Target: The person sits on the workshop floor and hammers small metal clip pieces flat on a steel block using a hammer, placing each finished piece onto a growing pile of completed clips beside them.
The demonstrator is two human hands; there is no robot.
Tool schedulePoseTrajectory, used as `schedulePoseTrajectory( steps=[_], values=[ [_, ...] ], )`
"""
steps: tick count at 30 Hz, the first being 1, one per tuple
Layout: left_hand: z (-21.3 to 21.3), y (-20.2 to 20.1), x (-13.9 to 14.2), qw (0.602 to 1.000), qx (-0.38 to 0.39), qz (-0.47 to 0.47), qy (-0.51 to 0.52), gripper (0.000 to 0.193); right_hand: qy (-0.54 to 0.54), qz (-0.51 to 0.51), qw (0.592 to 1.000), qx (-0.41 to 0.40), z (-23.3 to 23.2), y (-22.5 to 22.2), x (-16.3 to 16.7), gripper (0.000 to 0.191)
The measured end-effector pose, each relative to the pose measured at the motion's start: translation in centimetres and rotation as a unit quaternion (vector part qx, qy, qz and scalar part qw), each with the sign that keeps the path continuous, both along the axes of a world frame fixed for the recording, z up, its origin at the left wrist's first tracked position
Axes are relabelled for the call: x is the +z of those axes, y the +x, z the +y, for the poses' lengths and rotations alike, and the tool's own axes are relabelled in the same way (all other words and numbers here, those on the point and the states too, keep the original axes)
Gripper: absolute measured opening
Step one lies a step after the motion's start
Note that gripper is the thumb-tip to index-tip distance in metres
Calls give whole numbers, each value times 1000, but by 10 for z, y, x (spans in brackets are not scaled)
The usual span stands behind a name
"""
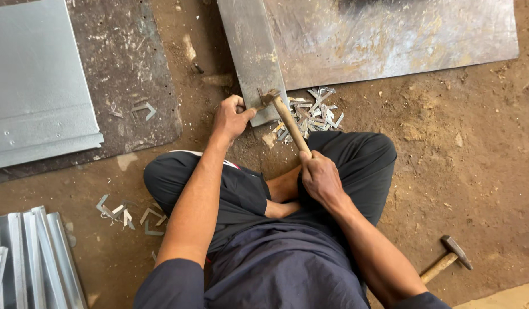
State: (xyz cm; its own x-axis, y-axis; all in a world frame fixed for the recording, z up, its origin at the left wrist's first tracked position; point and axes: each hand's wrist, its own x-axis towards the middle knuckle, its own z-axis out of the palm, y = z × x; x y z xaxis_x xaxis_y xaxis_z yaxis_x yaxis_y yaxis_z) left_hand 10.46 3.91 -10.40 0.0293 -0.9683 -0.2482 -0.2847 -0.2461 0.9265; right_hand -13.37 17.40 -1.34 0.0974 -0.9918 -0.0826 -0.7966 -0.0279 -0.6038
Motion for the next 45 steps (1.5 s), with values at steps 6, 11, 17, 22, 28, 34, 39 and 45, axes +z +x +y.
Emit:
schedulePoseTrajectory(
  steps=[6,11,17,22,28,34,39,45],
  values=[
    [-6,-1,6,1000,5,12,-13,20,-28,20,999,27,-11,4,5,40],
    [-4,-2,3,999,10,26,-31,22,-20,-15,1000,6,-20,8,13,43],
    [-8,-2,4,1000,0,12,-28,22,-32,13,999,14,-32,13,15,42],
    [-8,-1,8,999,13,37,13,22,54,87,995,12,-39,18,17,45],
    [-6,-1,5,1000,1,10,9,23,-12,27,1000,8,-39,12,11,37],
    [2,20,20,998,25,-27,-42,14,62,46,996,-51,-14,-1,-7,43],
    [-9,4,64,969,28,-133,-205,15,39,37,998,-17,11,0,-32,45],
    [-32,-81,131,915,-164,-308,-204,12,58,-1,998,-9,2,1,-30,52]
  ],
)
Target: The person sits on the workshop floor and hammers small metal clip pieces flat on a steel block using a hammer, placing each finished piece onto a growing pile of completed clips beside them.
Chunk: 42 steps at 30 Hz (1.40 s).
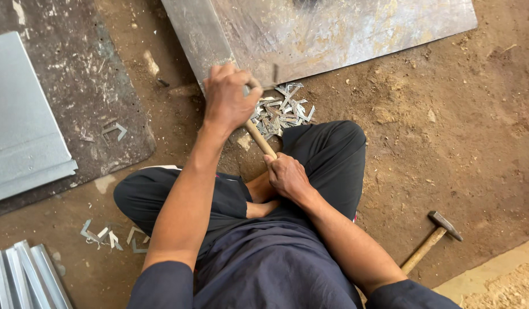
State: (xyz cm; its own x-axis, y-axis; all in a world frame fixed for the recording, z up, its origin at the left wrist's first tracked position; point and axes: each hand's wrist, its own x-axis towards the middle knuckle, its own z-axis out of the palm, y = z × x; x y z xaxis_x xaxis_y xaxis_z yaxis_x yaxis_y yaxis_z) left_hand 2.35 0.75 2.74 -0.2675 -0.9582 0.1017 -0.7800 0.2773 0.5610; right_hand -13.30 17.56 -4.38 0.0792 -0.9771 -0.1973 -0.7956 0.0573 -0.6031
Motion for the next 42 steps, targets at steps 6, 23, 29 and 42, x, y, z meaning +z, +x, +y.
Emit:
schedulePoseTrajectory(
  steps=[6,23,29,42],
  values=[
    [49,64,25,977,43,163,-131,33,-16,-29,999,0,4,-6,0,52],
    [352,261,-159,889,453,-66,4,59,-33,-66,994,82,-2,3,-2,52],
    [348,278,-174,885,454,-101,14,56,-27,-49,995,84,-3,3,-3,53],
    [140,242,-25,896,265,271,-232,5,-30,-78,996,33,-7,-3,-7,55]
  ],
)
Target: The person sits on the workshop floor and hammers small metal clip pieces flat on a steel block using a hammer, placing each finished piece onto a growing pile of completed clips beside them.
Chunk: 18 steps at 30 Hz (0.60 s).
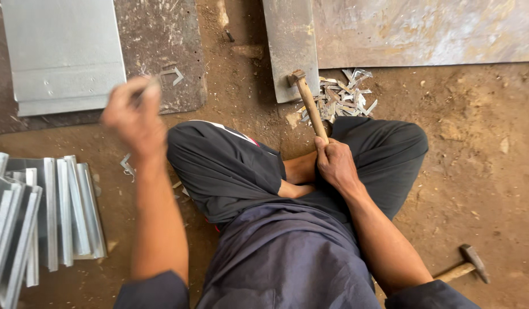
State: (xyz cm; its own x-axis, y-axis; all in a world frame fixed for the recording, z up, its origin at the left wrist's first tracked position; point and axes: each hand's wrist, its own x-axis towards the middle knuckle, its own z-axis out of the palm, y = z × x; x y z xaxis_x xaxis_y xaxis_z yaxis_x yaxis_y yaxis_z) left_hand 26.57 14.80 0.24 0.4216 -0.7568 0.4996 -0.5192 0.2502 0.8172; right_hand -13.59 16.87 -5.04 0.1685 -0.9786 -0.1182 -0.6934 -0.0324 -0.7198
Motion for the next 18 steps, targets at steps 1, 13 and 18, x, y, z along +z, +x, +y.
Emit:
schedulePoseTrajectory(
  steps=[1,13,18],
  values=[
    [-26,-25,7,998,-59,15,-15,10,12,-4,1000,-7,-2,0,1,55],
    [-90,-183,-55,954,-216,-185,98,39,-17,-20,997,-68,18,-16,9,51],
    [-97,-175,-83,975,-185,-90,88,22,-46,-6,998,-52,17,-8,30,48]
  ],
)
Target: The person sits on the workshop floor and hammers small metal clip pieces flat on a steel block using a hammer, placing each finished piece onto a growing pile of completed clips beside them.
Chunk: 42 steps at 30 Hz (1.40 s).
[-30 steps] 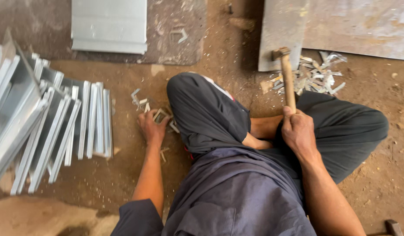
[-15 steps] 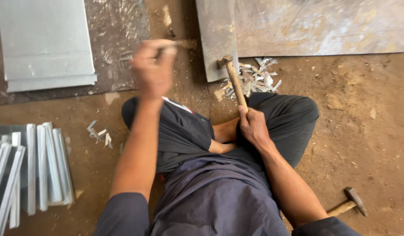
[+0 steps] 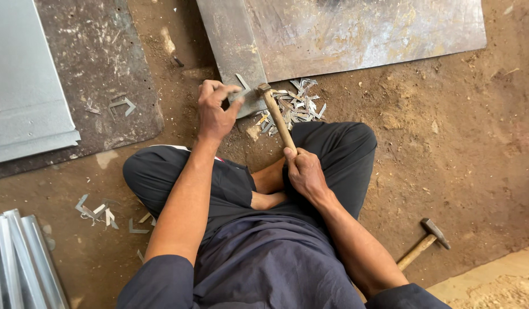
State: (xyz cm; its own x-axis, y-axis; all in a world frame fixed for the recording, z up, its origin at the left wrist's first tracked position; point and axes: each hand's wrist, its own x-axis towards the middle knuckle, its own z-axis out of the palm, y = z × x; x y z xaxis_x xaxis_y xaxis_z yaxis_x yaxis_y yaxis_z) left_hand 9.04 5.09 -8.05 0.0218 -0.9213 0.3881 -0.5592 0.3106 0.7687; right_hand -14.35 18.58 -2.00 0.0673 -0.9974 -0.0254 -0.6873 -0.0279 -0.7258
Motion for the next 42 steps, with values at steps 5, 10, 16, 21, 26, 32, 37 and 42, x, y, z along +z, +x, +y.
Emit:
schedulePoseTrajectory(
  steps=[5,10,16,21,26,32,37,42],
  values=[
    [-8,-4,-16,982,67,108,139,25,-27,-6,999,21,-6,9,21,39],
    [-15,-4,-22,922,55,295,246,26,-23,52,997,59,-32,16,17,45],
    [-16,-2,-22,914,52,308,257,25,28,141,989,45,-37,20,18,45],
    [-18,-3,-17,906,44,323,271,24,-54,60,995,61,-51,19,24,40],
    [-23,-4,-19,904,18,340,257,24,-7,91,995,30,-60,28,24,47],
    [-16,-2,-18,915,24,313,254,24,15,148,988,39,-74,18,16,48],
    [-19,6,-3,990,42,94,97,34,20,157,987,8,-46,-2,6,48],
    [-35,3,11,979,69,-171,-83,30,85,112,990,-33,-10,-1,-6,46]
  ],
)
